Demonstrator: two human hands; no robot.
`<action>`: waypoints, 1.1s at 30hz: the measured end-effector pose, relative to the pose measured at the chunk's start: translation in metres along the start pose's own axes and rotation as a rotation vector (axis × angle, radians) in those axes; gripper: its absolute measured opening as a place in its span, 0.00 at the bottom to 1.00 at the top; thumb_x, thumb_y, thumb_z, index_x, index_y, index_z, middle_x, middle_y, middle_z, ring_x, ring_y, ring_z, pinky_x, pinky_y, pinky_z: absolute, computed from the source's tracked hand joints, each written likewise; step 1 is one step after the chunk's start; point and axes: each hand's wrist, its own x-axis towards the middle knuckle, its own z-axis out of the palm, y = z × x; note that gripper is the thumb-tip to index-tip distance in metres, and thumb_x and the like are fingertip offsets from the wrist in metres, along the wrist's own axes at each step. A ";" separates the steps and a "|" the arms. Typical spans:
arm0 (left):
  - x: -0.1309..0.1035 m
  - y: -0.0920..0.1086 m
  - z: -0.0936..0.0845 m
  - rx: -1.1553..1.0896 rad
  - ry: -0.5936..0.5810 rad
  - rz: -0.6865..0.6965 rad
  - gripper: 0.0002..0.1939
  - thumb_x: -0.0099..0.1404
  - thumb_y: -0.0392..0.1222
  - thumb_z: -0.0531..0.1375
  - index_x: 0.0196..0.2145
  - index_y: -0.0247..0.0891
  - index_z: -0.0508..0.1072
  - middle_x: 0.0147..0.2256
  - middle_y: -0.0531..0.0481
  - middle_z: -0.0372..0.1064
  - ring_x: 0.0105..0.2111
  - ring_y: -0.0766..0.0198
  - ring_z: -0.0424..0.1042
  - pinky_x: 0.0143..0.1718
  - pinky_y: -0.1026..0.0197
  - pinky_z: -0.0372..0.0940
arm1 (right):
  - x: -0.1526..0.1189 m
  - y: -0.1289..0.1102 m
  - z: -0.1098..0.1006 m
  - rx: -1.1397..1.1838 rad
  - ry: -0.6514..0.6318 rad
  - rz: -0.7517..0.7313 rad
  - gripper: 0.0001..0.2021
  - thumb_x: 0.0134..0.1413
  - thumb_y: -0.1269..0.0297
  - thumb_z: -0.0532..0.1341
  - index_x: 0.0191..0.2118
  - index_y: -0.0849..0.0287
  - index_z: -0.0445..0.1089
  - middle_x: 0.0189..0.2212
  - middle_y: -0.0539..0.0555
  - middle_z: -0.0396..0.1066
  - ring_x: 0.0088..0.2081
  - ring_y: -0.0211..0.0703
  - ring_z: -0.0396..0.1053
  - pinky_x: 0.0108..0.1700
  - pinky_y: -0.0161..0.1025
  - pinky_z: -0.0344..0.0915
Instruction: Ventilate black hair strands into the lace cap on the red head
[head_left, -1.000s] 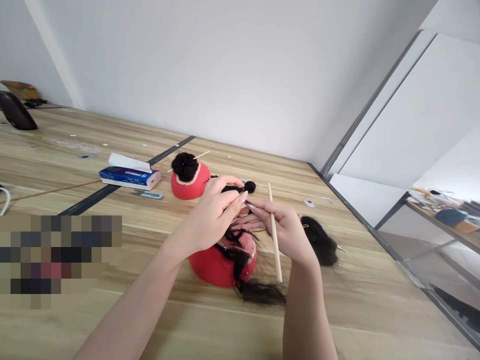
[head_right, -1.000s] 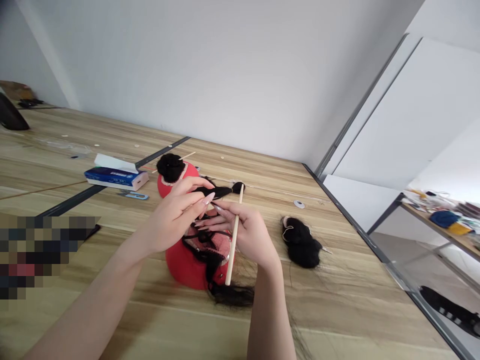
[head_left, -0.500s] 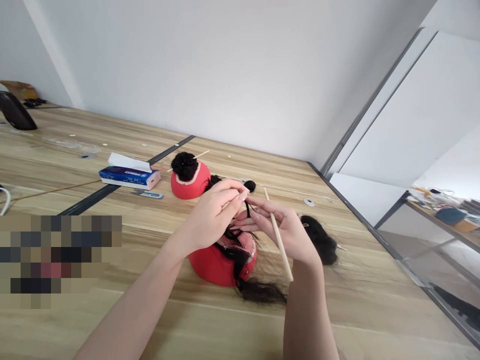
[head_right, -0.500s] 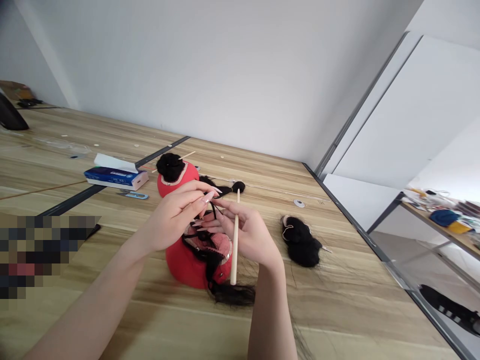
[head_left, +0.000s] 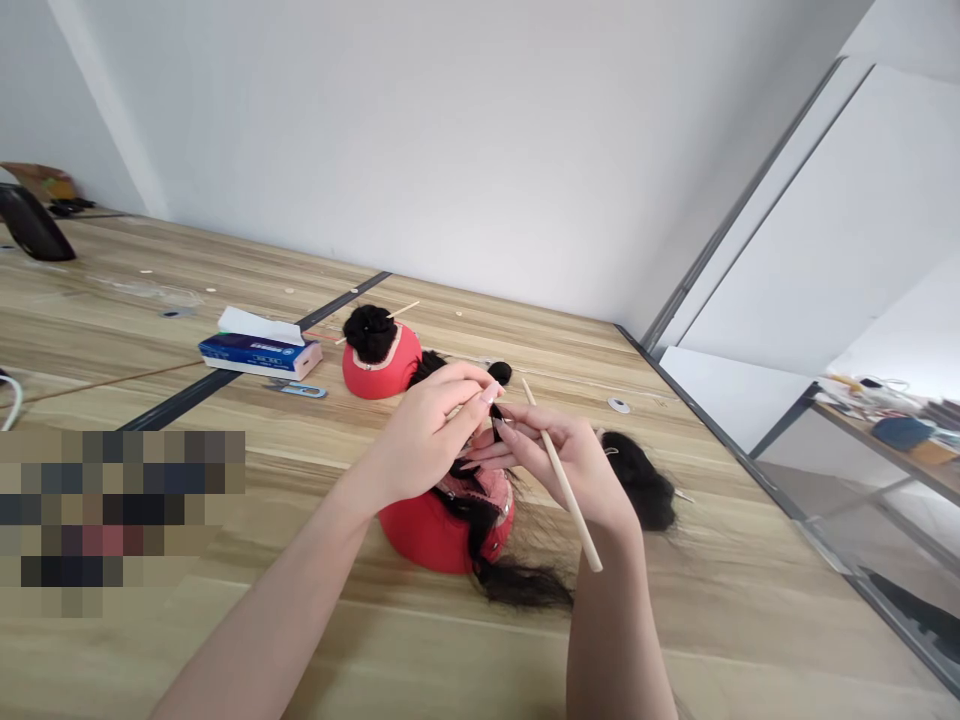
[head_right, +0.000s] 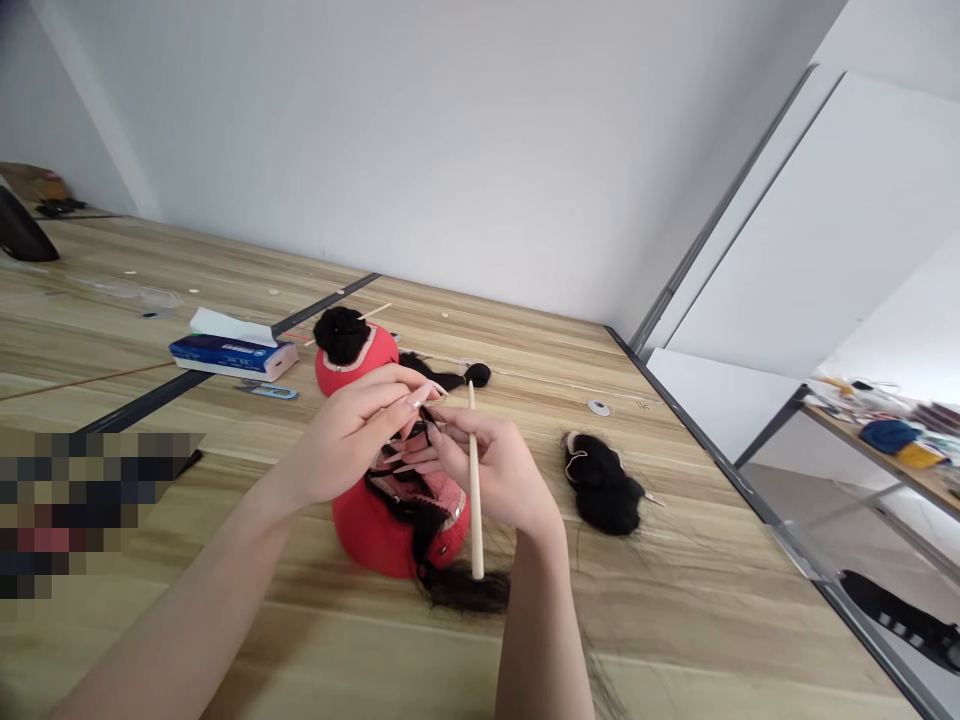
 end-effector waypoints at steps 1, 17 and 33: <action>0.000 0.000 0.000 -0.019 -0.004 0.010 0.20 0.72 0.42 0.50 0.22 0.36 0.66 0.44 0.48 0.68 0.43 0.63 0.68 0.47 0.62 0.60 | 0.000 0.001 0.000 -0.001 0.006 0.002 0.17 0.59 0.59 0.62 0.54 0.53 0.72 0.37 0.53 0.80 0.38 0.50 0.80 0.43 0.47 0.78; 0.005 -0.007 -0.002 -0.915 0.037 -0.118 0.19 0.67 0.40 0.56 0.19 0.35 0.59 0.25 0.52 0.60 0.21 0.71 0.57 0.24 0.64 0.53 | 0.003 0.004 -0.007 -0.101 0.160 0.067 0.15 0.59 0.59 0.61 0.48 0.63 0.72 0.30 0.56 0.80 0.35 0.50 0.81 0.39 0.45 0.79; 0.004 -0.014 -0.005 -0.563 0.177 -0.083 0.20 0.70 0.46 0.54 0.22 0.37 0.60 0.21 0.55 0.54 0.21 0.70 0.54 0.22 0.63 0.50 | -0.010 0.005 -0.044 -0.287 0.421 0.192 0.16 0.57 0.59 0.62 0.47 0.63 0.72 0.35 0.60 0.80 0.37 0.51 0.80 0.39 0.42 0.78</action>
